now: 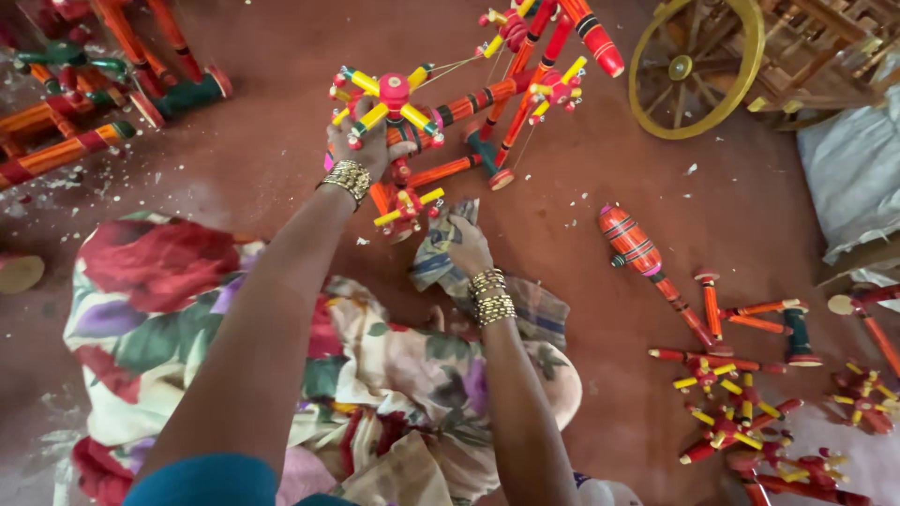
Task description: The person sits on the floor of a toy workshop and wipes colorful painted wooden toys one at a time with a cloth, turning each toy to clean different sides before setting it aside and picking up the next one.
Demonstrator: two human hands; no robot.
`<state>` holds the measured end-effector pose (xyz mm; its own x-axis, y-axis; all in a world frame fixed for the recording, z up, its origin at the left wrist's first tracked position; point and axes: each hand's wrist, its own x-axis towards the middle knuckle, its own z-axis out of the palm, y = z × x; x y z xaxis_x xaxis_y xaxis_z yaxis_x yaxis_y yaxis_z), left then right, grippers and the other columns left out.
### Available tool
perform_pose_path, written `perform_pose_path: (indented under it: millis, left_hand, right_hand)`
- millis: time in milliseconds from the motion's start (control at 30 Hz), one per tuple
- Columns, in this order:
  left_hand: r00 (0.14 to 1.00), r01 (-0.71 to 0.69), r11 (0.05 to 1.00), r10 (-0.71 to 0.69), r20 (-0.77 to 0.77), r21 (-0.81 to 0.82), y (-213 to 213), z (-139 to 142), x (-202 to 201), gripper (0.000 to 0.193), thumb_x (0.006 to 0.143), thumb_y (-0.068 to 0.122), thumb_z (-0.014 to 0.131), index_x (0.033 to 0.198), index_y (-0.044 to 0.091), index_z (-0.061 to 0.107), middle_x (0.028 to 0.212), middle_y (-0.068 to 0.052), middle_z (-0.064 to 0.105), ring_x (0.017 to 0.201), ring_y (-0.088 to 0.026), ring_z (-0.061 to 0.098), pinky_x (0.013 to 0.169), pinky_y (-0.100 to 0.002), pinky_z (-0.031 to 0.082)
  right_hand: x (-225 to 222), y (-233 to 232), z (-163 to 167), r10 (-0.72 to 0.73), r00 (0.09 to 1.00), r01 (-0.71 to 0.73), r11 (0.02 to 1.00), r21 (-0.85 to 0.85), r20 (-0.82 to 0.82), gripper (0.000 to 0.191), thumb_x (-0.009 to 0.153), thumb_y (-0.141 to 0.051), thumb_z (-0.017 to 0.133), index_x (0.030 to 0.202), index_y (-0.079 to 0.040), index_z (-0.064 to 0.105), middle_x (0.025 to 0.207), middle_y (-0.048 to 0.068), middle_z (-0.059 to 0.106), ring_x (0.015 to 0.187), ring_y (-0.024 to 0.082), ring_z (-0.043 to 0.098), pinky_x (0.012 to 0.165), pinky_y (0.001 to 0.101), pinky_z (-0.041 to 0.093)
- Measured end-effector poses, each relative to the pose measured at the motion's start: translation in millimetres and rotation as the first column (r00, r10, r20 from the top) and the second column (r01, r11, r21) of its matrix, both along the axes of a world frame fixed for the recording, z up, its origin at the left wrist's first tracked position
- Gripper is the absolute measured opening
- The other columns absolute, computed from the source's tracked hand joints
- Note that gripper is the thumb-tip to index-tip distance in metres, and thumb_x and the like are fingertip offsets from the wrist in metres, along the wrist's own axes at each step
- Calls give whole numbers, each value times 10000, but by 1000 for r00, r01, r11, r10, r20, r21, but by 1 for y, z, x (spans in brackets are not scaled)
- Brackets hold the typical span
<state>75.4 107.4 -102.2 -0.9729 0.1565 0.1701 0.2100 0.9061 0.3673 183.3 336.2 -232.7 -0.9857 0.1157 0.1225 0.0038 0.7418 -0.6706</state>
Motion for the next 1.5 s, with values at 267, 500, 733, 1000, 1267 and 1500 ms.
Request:
perform_pose_path:
  millis: [267,500,733,1000,1267,1500]
  left_hand:
    - [999,-6,1000,4,-44,-30,3,4,-2,962,773,830,595,1501,224,430,1562,-89,336,1310,-411,452,913,-714,371]
    - [998,54,997,-55,22,54,18,1,-23,870,779,810,572,1476,291,529,1611,-99,375,1285,-383,525,987,-598,435]
    - [951,119,992,-103,-292,36,22,-8,-81,945,723,862,565,1432,238,518,1513,-110,386,1148,-365,556,934,-606,440]
    - [981,117,992,-107,-163,56,21,-15,-137,977,774,870,498,1445,160,502,1587,-130,347,1164,-375,543,912,-585,414]
    - [970,93,994,-77,-229,57,16,-32,-153,947,832,835,496,1526,193,459,1561,-169,375,1198,-401,521,949,-580,409]
    - [994,-55,989,41,-103,-138,10,-42,-150,725,908,790,471,1385,256,584,1551,-176,406,1308,-385,466,979,-563,418]
  right_hand:
    - [11,-7,-3,31,999,-30,998,-49,23,597,771,-149,689,1364,-115,628,1220,200,701,1156,347,671,994,411,526]
    - [-37,-53,-12,113,979,-88,985,149,-167,882,654,-243,958,1381,20,533,1419,363,449,1274,549,400,1060,624,340]
    - [-110,-49,-3,303,951,-306,898,-316,-58,500,902,-190,717,1359,-59,564,1219,129,685,1089,280,699,959,523,569]
    - [-192,-28,6,630,749,-288,588,-756,204,632,881,-213,743,1427,-94,448,1321,112,633,1183,282,662,945,476,579]
    - [-224,-23,3,616,743,-353,691,-631,260,626,869,-236,770,1412,-77,504,1272,114,645,1165,274,650,989,446,553]
    - [-229,-21,-17,631,743,-449,716,-535,221,624,858,-257,794,1399,-62,552,1230,115,656,1149,267,639,1027,419,530]
